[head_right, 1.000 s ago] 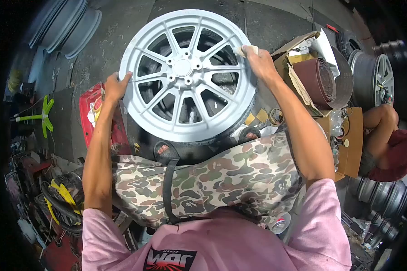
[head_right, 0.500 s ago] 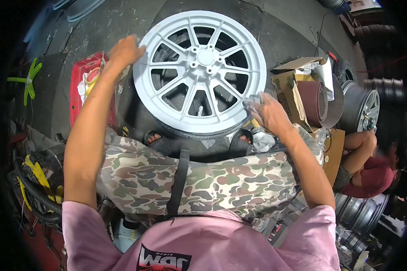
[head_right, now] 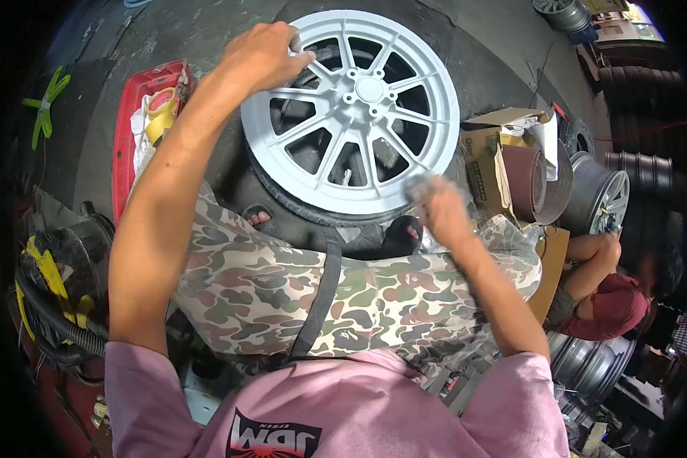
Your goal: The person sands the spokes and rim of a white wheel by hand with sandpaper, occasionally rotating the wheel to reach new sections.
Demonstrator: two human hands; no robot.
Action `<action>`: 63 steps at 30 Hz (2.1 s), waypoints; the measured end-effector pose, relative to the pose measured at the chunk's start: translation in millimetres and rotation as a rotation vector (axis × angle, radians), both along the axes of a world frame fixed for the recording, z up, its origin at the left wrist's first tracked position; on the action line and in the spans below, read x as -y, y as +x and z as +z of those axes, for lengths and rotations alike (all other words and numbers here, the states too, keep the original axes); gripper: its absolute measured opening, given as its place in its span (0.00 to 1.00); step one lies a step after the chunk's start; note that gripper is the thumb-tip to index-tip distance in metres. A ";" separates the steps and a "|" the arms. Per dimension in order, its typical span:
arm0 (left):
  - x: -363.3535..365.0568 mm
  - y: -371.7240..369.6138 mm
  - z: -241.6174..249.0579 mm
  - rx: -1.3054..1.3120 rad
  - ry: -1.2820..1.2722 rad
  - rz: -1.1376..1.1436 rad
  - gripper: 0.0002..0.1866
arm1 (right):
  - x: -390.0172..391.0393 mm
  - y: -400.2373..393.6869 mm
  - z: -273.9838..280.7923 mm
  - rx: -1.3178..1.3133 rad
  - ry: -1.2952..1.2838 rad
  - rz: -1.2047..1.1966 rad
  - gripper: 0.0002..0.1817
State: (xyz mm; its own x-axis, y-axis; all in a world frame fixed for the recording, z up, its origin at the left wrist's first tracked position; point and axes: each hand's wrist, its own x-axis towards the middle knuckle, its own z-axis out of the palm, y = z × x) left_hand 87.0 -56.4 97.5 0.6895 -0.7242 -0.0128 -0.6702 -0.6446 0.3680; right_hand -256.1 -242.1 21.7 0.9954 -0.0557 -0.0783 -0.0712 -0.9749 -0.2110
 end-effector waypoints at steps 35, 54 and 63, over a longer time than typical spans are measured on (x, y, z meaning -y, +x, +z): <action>3.7 0.6 -8.8 -0.007 0.049 -0.035 0.20 | -24.6 2.3 7.8 -0.149 -0.238 -0.243 0.23; 5.7 0.4 -7.7 -0.046 0.109 -0.030 0.21 | 11.7 28.3 8.6 -0.165 -0.061 0.043 0.12; 15.8 -3.6 -8.7 -0.046 0.125 -0.068 0.21 | 2.2 35.5 0.8 -0.138 -0.132 0.110 0.09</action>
